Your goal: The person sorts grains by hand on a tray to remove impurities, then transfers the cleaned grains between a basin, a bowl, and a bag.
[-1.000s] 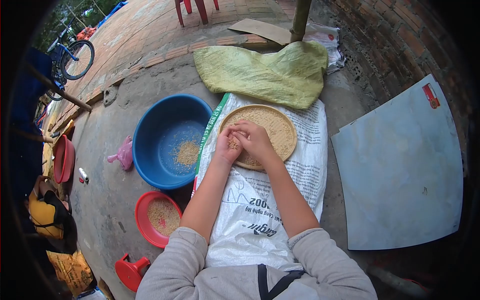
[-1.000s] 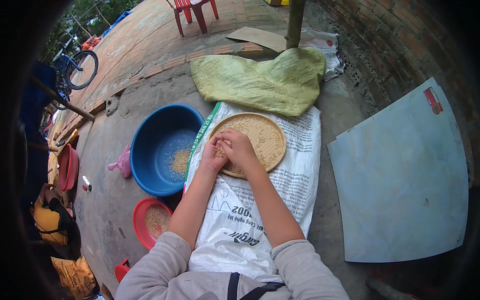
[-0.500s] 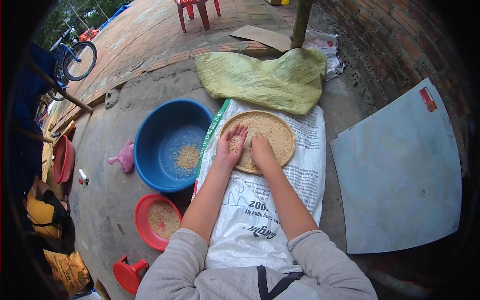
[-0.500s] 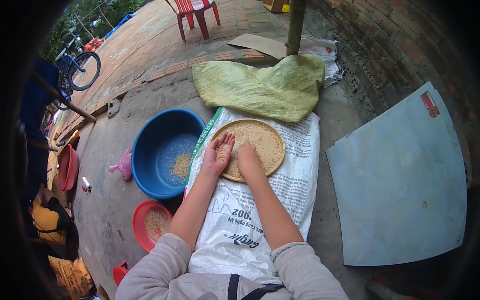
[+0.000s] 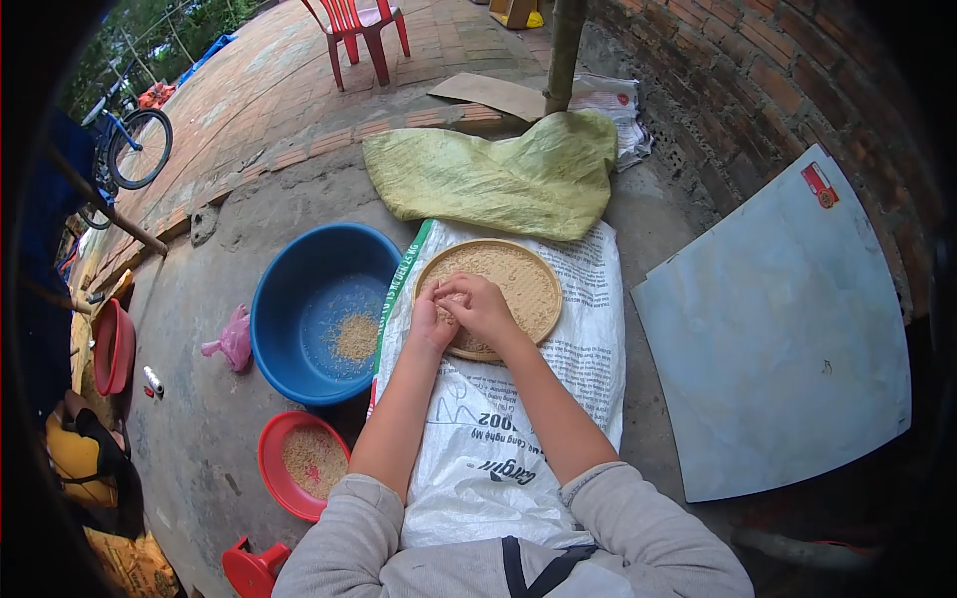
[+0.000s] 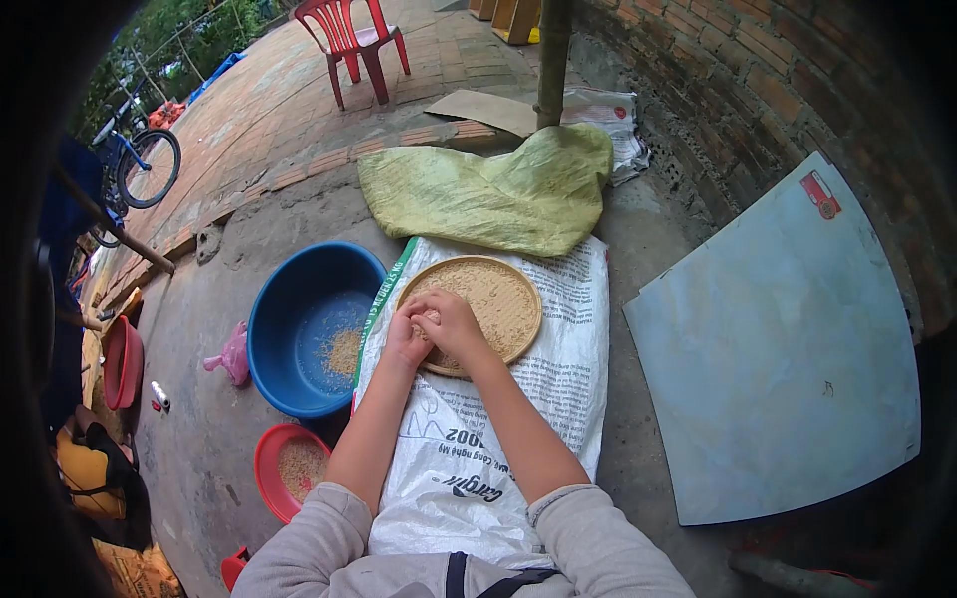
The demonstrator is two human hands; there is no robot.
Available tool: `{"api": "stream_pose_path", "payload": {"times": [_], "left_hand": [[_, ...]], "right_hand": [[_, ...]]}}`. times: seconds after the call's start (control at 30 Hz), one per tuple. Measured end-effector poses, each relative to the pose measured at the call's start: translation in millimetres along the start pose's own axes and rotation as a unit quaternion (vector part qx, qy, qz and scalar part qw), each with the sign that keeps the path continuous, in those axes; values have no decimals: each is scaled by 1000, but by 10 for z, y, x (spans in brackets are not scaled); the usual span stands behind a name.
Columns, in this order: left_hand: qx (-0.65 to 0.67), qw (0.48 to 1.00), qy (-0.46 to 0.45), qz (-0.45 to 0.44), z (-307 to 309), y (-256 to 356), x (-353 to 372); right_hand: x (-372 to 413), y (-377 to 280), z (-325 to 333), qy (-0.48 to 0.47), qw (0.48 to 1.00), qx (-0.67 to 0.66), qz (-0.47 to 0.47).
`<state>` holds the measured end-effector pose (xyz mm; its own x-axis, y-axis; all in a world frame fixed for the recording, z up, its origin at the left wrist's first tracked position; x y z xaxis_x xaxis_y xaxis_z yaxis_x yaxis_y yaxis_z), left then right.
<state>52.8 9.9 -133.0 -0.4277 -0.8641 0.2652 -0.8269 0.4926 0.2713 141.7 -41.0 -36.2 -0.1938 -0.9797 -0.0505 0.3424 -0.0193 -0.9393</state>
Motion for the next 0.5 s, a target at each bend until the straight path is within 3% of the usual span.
{"api": "stream_pose_path", "payload": {"times": [0.03, 0.07, 0.1, 0.13, 0.17, 0.23, 0.3, 0.33, 0.37, 0.4, 0.43, 0.47, 0.5], "left_hand": [[-84, 990, 103, -54, -1, 19, 41], [-51, 997, 65, 0, 132, 9, -42], [-52, 997, 62, 0, 45, 6, 3], [-110, 990, 82, -44, -87, 29, 80], [-165, 977, 102, -87, -216, 48, 157], [-213, 964, 78, -140, -383, 28, 227], [-324, 906, 33, -271, -601, 44, 294], [-339, 898, -4, -281, -683, 15, 331], [-339, 898, -5, -281, -714, -6, 363], [-510, 801, -88, -301, -812, -39, 405], [-657, 668, -166, -307, -912, -102, 460], [-714, 574, -213, -339, -991, -153, 526], [-713, 574, -211, -342, -1007, -154, 551]], "right_hand": [[22, -60, 1, 37, 997, 39, 59], [15, -16, 10, 28, 1000, -11, -7], [-5, 33, -15, 30, 999, -11, -5], [-53, 205, -38, 36, 976, -181, -115], [-73, 382, -86, 39, 912, -343, -220], [-47, 332, -117, 36, 908, -343, -237], [-17, 428, -184, 131, 847, -405, -317], [-23, 455, -180, 132, 848, -405, -316], [-34, 485, -243, 74, 773, -536, -330], [-44, 517, -314, 12, 679, -653, -335], [-47, 612, -331, 10, 680, -652, -335], [-52, 672, -363, -34, 658, -685, -309], [-53, 683, -366, -77, 635, -715, -282]]}}
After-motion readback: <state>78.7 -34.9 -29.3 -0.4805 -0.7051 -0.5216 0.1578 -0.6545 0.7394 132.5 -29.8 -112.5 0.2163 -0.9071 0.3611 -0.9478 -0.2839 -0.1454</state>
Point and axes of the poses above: each hand's wrist, its own x-axis away from the middle knuckle, its own z-axis out of the back of the hand, y = z × x, the point moved 4 cm from there along -x, towards the middle knuckle, and after that the axes turned 13 degrees about -z, right-handed, at the moved point
